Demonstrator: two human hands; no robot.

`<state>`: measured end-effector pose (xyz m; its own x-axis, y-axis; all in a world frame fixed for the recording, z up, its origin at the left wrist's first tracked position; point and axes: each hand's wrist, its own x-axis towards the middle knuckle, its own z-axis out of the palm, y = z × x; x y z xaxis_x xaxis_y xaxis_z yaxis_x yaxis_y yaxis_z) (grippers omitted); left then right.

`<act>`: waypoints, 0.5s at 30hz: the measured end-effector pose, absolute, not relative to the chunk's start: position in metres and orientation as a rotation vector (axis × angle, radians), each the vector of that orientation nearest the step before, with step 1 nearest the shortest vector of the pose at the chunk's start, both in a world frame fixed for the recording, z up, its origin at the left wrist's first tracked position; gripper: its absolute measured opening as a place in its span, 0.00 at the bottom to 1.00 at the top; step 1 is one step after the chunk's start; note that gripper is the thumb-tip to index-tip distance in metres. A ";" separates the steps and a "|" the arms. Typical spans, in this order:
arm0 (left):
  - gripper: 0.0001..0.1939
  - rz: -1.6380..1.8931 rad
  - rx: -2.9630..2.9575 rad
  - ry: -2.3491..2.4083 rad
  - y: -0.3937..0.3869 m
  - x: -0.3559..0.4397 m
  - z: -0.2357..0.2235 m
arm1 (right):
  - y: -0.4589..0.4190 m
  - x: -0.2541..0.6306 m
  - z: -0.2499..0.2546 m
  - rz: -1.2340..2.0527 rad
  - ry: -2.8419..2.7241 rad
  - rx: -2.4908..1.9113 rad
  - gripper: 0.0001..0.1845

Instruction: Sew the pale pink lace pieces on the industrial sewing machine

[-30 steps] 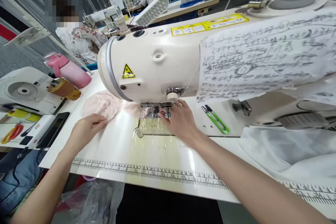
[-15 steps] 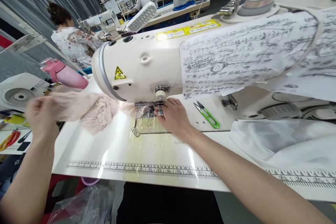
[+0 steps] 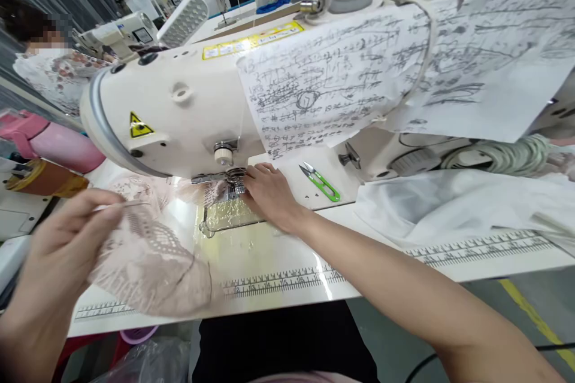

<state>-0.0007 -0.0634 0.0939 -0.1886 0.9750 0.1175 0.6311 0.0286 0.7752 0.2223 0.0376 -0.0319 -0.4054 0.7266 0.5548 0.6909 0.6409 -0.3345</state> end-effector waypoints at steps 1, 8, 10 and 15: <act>0.13 0.856 1.651 1.764 -0.052 0.005 0.086 | 0.038 0.222 -0.031 0.073 -2.178 -1.115 0.07; 0.13 0.459 2.534 1.718 -0.008 0.022 0.029 | 0.040 0.223 -0.030 0.099 -2.181 -1.199 0.10; 0.14 0.459 2.810 1.647 -0.019 0.027 0.023 | 0.040 0.224 -0.031 0.098 -2.175 -1.148 0.12; 0.18 0.428 3.145 1.393 -0.045 0.038 0.006 | 0.036 0.226 -0.032 -0.184 -2.216 -0.787 0.14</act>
<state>0.0381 -0.0451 0.0058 0.6559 0.6708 0.3462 0.7495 -0.6332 -0.1931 0.2261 0.0356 -0.0324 -0.5191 0.4806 0.7068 0.5904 0.7995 -0.1101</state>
